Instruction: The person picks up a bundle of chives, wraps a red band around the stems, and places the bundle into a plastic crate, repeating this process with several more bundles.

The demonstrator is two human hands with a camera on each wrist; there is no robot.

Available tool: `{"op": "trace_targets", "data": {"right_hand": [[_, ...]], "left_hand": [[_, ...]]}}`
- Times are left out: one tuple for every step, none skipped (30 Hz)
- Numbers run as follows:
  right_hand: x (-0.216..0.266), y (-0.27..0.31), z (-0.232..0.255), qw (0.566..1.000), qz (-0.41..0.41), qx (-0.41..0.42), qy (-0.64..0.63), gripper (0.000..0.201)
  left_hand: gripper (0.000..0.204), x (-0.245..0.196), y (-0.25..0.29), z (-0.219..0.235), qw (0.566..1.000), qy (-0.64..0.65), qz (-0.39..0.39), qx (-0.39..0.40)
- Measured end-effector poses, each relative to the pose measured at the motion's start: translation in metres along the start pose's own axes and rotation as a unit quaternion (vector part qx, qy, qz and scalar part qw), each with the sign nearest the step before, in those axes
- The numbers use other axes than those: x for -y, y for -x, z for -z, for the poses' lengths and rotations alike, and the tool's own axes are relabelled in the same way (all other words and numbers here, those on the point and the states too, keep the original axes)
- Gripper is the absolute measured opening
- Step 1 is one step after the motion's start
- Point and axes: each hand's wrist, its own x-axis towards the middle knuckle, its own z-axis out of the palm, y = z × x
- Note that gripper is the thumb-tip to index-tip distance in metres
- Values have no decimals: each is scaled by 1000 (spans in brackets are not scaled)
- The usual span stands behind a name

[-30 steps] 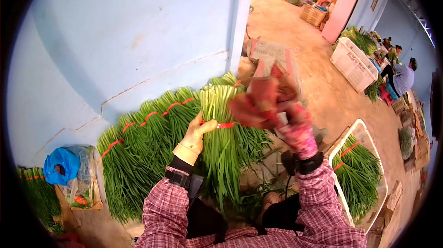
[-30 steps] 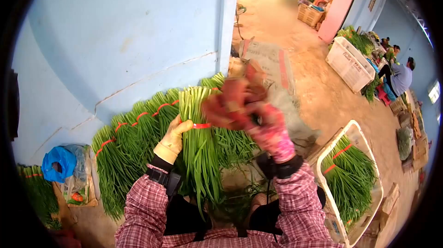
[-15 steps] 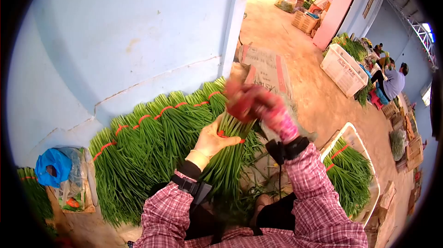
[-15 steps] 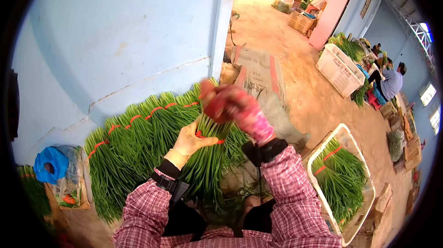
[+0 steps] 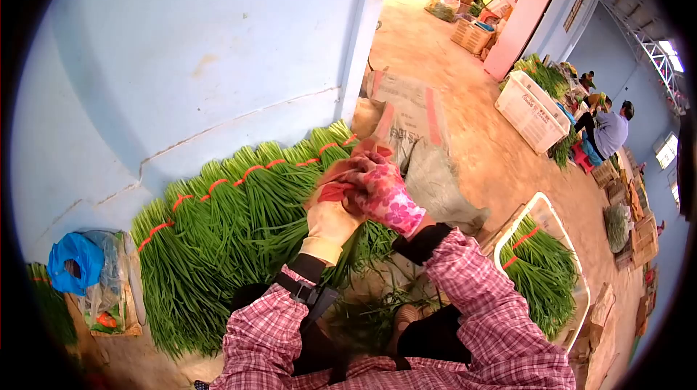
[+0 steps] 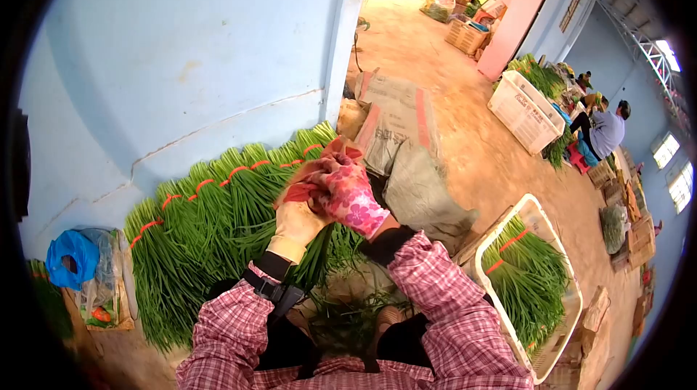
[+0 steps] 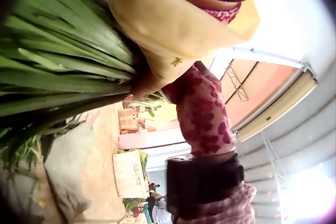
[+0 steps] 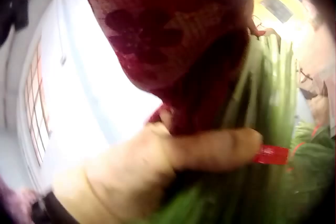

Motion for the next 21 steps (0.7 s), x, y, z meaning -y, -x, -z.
{"op": "trace_targets", "data": {"right_hand": [[-5, 0, -2, 999, -8, 13, -44, 31], [-15, 3, -8, 988, -85, -50, -116, 28], [-29, 9, -16, 963, -161, -113, -187, 24], [-36, 4, -9, 890, -306, -127, -313, 18], [-47, 7, 11, 830, -405, -92, -373, 20], [-41, 4, 28, 832, -333, -58, -440, 22], [-39, 4, 37, 827, -256, -20, -500, 25], [-42, 12, 18, 862, -244, -1, -444, 27], [-34, 6, 6, 807, -246, -3, -537, 28], [-26, 1, -7, 739, -250, -6, -626, 30], [-19, -6, -20, 664, -256, -8, -702, 33], [-21, 0, -10, 809, -245, 16, -535, 33], [-24, 0, 2, 808, -286, 12, -515, 33], [-24, 2, 21, 773, -343, -36, -532, 31], [-26, 4, 32, 730, -391, -84, -554, 30], [-45, 10, 18, 741, -315, -95, -586, 26], [-66, 17, 3, 746, -231, -89, -618, 23], [-73, 18, -7, 833, -187, -33, -520, 21], [-66, 11, 2, 900, -138, 27, -413, 21], [-56, 11, 10, 958, -128, 75, -247, 18], [-58, 13, 18, 940, -190, 86, -270, 17]], "left_hand": [[61, -20, -1, 6, 1000, 9, -21, -8], [63, -31, 6, 13, 995, -96, 31, 17], [65, -34, 11, 17, 975, -200, 83, 42], [86, -25, 12, 17, 975, -215, 45, 38], [87, -19, 14, 16, 969, -246, 20, 30], [87, -18, 13, 16, 960, -278, -7, 22], [88, -18, 11, 14, 951, -306, -33, 12], [81, -19, 9, 12, 952, -300, -57, -12], [77, -19, 10, 9, 943, -327, -59, -18], [74, -19, 12, 10, 933, -353, -65, -21], [70, -21, 11, 11, 923, -375, -81, -24], [73, -23, 8, 10, 925, -375, -55, -3], [76, -20, 8, 9, 929, -368, -40, 24], [86, -7, 11, 6, 921, -367, -132, -15], [95, -14, 12, 5, 924, -362, -125, 15], [99, -9, 12, 6, 921, -361, -143, 14], [97, -18, 12, 6, 925, -352, -145, 17], [96, -10, 12, 4, 921, -359, -151, 11], [95, -8, 10, 4, 917, -368, -155, 2], [94, -9, 10, 3, 928, -345, -140, 21], [94, -15, 11, 6, 938, -320, -123, 41]]}}
